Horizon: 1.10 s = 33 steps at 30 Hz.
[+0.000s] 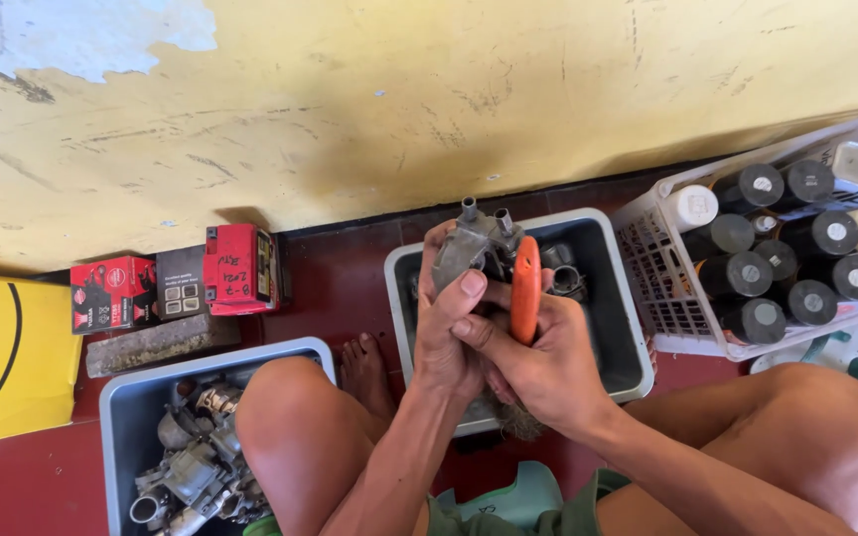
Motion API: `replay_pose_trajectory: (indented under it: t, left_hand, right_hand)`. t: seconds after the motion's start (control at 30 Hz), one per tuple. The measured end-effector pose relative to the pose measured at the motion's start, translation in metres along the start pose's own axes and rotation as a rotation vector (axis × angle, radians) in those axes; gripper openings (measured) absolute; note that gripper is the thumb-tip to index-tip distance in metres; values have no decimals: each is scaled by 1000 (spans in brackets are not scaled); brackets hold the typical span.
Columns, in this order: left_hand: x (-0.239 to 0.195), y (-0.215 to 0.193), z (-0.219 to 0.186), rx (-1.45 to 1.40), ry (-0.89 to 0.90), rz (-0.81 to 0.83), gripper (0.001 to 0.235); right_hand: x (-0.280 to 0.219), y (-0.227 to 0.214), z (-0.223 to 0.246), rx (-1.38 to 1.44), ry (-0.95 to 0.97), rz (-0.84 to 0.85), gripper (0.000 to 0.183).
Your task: Cleaning a motorcycle engine component using a brush and a small tool over a parts tray.
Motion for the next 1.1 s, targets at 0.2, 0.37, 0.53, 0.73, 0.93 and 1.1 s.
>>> replay_pose_trajectory:
  t: [0.2, 0.37, 0.53, 0.73, 0.93, 1.1]
  left_hand:
    - [0, 8, 0, -42, 30, 54, 49]
    - [3, -9, 3, -39, 22, 31, 46]
    - [9, -5, -10, -53, 80, 41, 40]
    - [7, 2, -20, 16, 53, -8, 43]
    - [8, -11, -18, -349, -270, -54, 74]
    - [5, -10, -19, -104, -214, -56, 78]
  right_hand:
    - [-4, -3, -11, 31, 3, -93, 7]
    - [-8, 0, -4, -29, 62, -108, 16]
    - [0, 9, 12, -96, -5, -95, 13]
    - [-11, 9, 17, -167, -12, -34, 25]
    - [-25, -24, 43, 77, -56, 167, 61]
    - [6, -204, 82, -897, -83, 343, 74]
Point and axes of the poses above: each hand's wrist, its own x-axis towards the middle knuckle, its own y-axis out of the palm, z = x × y, the point moved 4 cm from there along x, towards the middle knuckle, and after that the axes turned 5 degrees about x, right-handed, at the moved point
